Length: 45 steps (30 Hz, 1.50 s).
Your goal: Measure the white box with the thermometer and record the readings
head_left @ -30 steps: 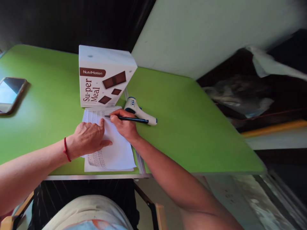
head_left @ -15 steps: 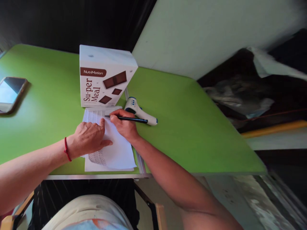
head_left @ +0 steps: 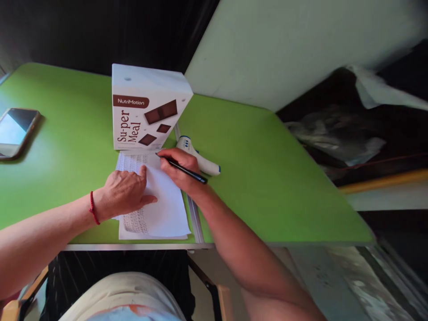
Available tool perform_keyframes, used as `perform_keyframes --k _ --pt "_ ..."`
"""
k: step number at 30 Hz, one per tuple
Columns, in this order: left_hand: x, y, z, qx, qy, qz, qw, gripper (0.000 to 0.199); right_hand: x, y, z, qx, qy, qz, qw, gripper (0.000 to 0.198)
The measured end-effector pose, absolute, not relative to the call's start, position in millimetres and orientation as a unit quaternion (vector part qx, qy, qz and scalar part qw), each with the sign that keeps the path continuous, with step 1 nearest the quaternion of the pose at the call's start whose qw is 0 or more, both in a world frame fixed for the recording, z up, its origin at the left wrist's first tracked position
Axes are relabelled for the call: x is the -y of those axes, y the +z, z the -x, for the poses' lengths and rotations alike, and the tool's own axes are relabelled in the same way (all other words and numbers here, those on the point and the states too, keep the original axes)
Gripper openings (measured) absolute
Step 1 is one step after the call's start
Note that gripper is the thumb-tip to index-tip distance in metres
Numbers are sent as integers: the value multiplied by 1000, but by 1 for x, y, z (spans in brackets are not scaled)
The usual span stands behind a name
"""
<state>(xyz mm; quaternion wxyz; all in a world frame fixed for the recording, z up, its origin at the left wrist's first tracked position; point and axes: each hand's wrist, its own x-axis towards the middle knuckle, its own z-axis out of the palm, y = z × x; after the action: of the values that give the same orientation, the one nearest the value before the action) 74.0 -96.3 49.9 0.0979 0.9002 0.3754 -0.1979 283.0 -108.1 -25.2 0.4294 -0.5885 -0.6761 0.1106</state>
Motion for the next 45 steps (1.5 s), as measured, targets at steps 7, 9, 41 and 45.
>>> perform_keyframes --k 7,9,41,45 --pt "90 54 -75 -381 -187 -900 98 71 114 -21 -297 782 -35 586 208 43" --pt "81 57 -72 -400 -168 -896 93 53 112 -24 -296 796 -41 580 171 44" --pt "-29 4 -23 -390 306 -804 329 68 110 6 -260 477 457 519 543 41" --pt "-25 5 -21 -379 299 -812 328 67 110 -5 -238 453 486 536 521 39"
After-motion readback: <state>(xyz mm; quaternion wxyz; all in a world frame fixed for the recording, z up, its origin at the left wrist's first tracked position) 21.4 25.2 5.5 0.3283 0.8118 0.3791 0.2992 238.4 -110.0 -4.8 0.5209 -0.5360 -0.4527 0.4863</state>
